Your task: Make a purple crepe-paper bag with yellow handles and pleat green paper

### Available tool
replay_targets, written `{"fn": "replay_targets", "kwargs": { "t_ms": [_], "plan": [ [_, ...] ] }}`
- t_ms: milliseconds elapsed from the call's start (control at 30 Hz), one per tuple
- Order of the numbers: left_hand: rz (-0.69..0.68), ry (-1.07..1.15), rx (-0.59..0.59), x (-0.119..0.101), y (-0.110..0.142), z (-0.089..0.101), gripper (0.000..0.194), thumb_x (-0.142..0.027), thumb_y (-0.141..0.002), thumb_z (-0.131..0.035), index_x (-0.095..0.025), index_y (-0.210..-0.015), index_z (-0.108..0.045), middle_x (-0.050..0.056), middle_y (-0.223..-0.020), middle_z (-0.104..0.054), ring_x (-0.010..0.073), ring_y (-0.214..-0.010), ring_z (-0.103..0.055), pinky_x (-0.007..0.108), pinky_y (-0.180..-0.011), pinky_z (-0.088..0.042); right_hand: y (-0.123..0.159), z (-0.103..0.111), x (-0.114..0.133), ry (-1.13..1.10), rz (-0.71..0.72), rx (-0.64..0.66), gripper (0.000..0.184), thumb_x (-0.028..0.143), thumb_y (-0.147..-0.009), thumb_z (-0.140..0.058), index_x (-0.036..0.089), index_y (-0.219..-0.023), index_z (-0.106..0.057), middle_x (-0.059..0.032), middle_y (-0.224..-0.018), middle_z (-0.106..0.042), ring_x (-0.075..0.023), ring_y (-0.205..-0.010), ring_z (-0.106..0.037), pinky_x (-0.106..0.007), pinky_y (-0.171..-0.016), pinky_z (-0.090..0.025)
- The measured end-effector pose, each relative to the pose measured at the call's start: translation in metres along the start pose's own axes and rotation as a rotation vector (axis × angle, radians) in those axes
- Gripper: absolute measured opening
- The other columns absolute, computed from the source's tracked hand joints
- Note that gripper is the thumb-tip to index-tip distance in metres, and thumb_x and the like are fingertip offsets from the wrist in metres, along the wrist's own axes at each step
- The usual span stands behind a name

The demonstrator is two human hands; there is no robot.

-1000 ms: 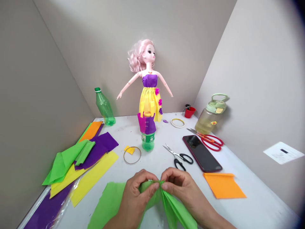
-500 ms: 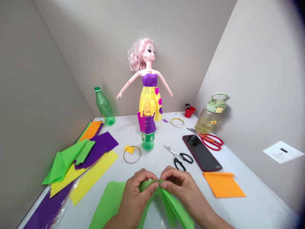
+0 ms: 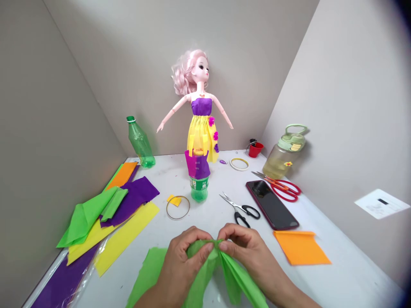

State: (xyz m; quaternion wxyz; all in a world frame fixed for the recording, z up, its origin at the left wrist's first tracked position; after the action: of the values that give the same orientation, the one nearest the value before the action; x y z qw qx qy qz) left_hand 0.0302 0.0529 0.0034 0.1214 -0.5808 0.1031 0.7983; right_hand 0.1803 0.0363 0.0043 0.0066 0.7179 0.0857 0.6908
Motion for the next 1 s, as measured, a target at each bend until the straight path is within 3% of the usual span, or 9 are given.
{"fn": "replay_targets", "kwargs": {
  "t_ms": [533,1000],
  "plan": [
    [-0.067,-0.008,-0.05,0.0015,0.0033,0.0001,0.013,-0.032,-0.083,-0.066,-0.022,-0.077,-0.07,0.0,-0.074,-0.066,0.019,-0.078,-0.057,0.028,-0.077,-0.04,0.0004,-0.0042,-0.0109,-0.117,-0.039,0.067,0.019,0.034,-0.075,-0.076,0.017,-0.075,-0.068,0.0025,-0.067,-0.055,-0.0118,-0.066,-0.045,-0.023,-0.064,-0.037],
    [-0.07,0.035,-0.103,0.0033,0.0024,0.0018,0.012,-0.031,-0.078,-0.07,-0.021,-0.071,-0.068,-0.001,-0.07,-0.06,0.0188,-0.076,-0.055,0.028,-0.074,-0.04,-0.0007,-0.0057,-0.0108,-0.071,-0.059,0.065,0.017,0.032,-0.072,-0.077,0.018,-0.079,-0.07,0.0006,-0.076,-0.06,-0.0153,-0.075,-0.052,-0.027,-0.074,-0.041]
  ]
}}
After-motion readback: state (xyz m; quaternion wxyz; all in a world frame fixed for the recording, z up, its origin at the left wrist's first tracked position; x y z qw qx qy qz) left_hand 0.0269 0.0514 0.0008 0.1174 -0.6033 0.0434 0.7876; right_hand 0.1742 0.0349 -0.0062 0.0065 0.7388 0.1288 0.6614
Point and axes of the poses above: each hand's wrist, its own y-axis away from the middle knuckle, its own z-axis out of the back of the hand, x = y × z, the point moved 7 cm from there along -y, towards the middle knuckle
